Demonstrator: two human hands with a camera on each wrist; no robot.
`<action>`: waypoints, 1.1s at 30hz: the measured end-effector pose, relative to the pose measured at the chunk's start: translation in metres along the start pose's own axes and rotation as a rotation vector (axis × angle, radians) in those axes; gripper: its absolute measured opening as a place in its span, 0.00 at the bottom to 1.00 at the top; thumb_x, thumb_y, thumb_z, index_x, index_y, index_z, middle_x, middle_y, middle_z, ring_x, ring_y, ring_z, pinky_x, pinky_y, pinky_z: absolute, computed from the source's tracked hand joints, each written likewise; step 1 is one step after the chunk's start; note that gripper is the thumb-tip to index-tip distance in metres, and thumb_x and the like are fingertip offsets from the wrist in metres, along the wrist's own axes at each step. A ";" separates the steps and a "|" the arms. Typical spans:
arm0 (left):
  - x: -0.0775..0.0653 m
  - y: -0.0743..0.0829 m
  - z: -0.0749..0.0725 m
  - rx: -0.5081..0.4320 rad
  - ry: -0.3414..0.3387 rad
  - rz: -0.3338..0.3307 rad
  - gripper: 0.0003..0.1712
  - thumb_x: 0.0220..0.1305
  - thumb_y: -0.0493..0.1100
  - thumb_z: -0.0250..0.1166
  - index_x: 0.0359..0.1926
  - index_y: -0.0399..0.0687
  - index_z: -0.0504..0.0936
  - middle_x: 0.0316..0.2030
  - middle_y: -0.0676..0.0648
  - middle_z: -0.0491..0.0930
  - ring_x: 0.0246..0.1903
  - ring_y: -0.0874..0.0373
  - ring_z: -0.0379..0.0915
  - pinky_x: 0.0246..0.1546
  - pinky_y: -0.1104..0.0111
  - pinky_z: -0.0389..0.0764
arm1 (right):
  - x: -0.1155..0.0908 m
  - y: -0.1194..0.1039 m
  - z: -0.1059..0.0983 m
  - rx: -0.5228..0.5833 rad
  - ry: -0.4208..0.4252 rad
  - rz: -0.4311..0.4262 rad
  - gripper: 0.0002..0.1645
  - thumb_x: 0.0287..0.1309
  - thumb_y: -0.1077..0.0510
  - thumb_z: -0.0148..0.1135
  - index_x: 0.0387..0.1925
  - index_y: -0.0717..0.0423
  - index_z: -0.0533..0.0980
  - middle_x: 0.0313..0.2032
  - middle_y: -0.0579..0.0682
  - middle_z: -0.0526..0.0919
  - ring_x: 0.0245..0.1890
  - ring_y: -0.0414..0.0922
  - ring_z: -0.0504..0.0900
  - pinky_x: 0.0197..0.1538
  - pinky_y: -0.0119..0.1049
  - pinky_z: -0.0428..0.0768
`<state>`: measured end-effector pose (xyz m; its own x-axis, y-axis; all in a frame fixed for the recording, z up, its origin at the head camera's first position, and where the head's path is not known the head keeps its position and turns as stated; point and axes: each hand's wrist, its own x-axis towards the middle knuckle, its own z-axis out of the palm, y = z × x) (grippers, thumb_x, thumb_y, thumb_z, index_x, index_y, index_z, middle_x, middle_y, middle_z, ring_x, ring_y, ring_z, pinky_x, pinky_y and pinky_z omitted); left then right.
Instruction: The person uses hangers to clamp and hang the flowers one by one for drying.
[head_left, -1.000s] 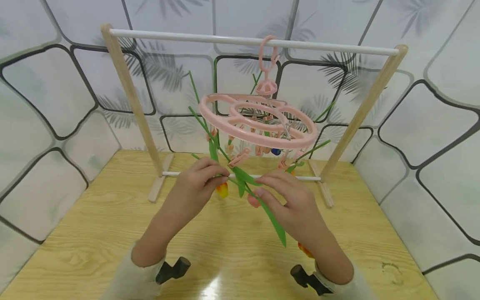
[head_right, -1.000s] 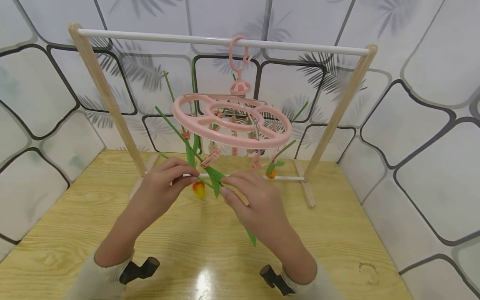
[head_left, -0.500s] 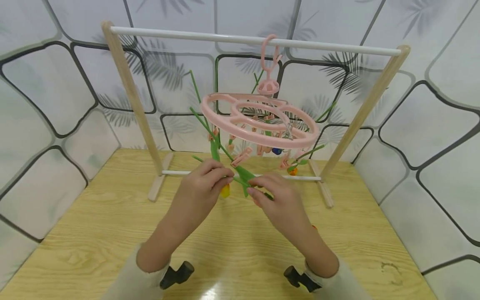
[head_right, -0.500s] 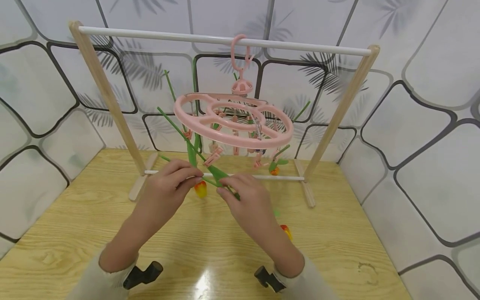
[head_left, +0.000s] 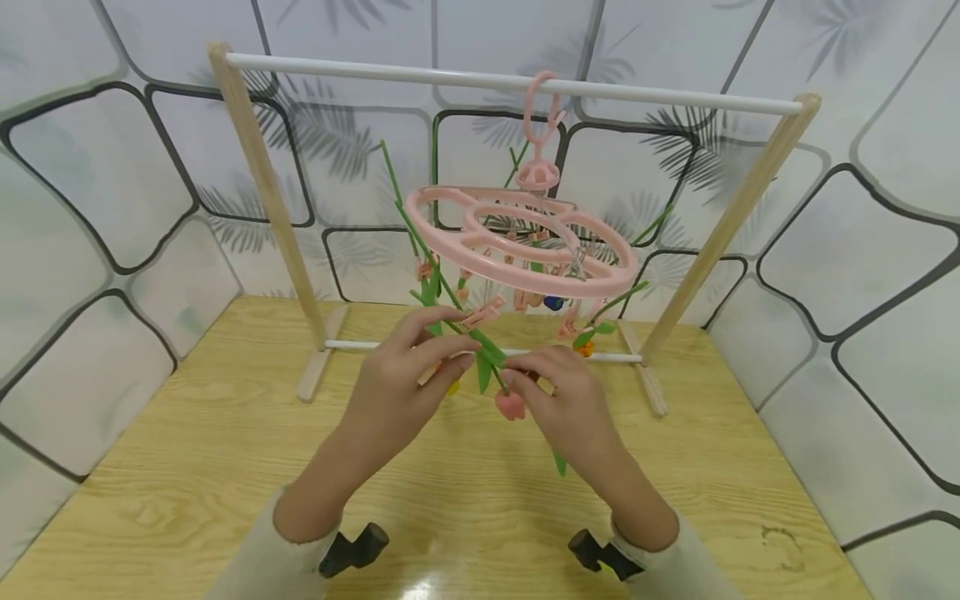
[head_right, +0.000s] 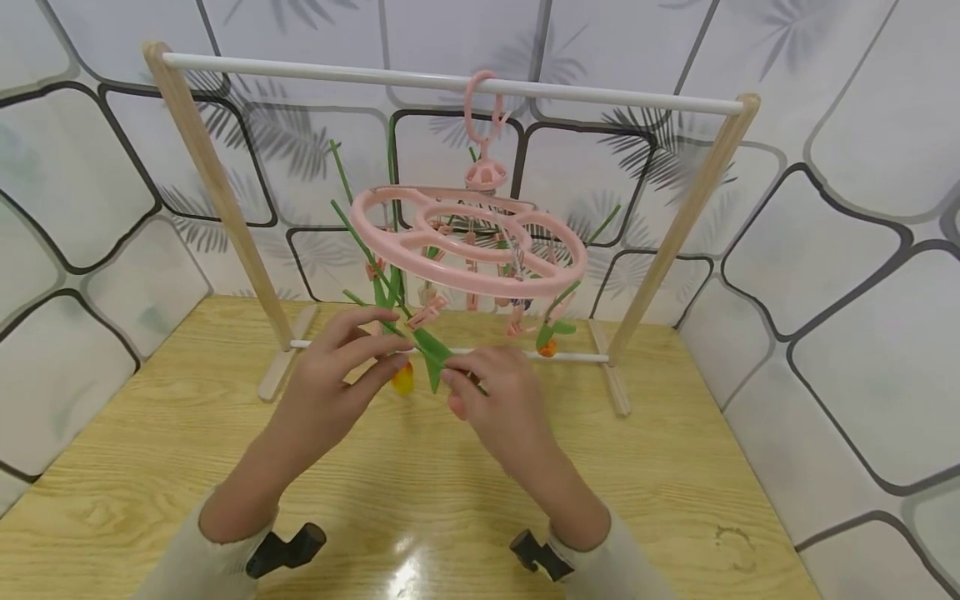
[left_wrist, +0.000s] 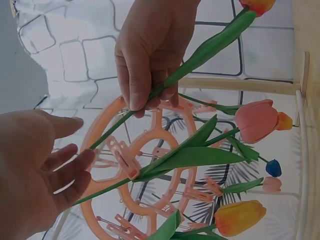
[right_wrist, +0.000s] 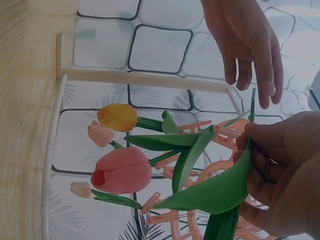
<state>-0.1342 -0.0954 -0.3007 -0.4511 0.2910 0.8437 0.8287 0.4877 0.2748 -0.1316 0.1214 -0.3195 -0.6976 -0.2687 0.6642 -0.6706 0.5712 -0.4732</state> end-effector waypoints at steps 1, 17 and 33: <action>0.000 0.001 0.000 -0.035 0.027 0.005 0.07 0.65 0.39 0.70 0.43 0.42 0.88 0.52 0.41 0.79 0.31 0.58 0.75 0.28 0.76 0.73 | 0.000 0.000 -0.001 0.014 0.002 0.011 0.05 0.58 0.61 0.73 0.38 0.54 0.87 0.33 0.43 0.87 0.36 0.40 0.79 0.38 0.37 0.78; -0.018 -0.005 0.046 -0.464 -0.007 -0.167 0.09 0.66 0.29 0.65 0.45 0.41 0.84 0.40 0.45 0.83 0.39 0.58 0.77 0.42 0.70 0.81 | 0.001 -0.002 -0.019 0.267 -0.005 0.127 0.05 0.62 0.63 0.69 0.40 0.57 0.86 0.40 0.45 0.88 0.39 0.39 0.83 0.40 0.28 0.81; -0.024 0.002 0.060 -0.748 -0.132 -0.401 0.10 0.70 0.34 0.64 0.50 0.42 0.85 0.44 0.42 0.85 0.43 0.46 0.85 0.51 0.60 0.85 | 0.002 -0.003 -0.023 0.286 0.002 0.163 0.05 0.62 0.64 0.69 0.39 0.57 0.86 0.38 0.45 0.88 0.40 0.37 0.85 0.40 0.28 0.82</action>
<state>-0.1419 -0.0518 -0.3481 -0.7531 0.3290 0.5698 0.5778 -0.0834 0.8119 -0.1248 0.1366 -0.3038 -0.8013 -0.1899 0.5673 -0.5939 0.3660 -0.7165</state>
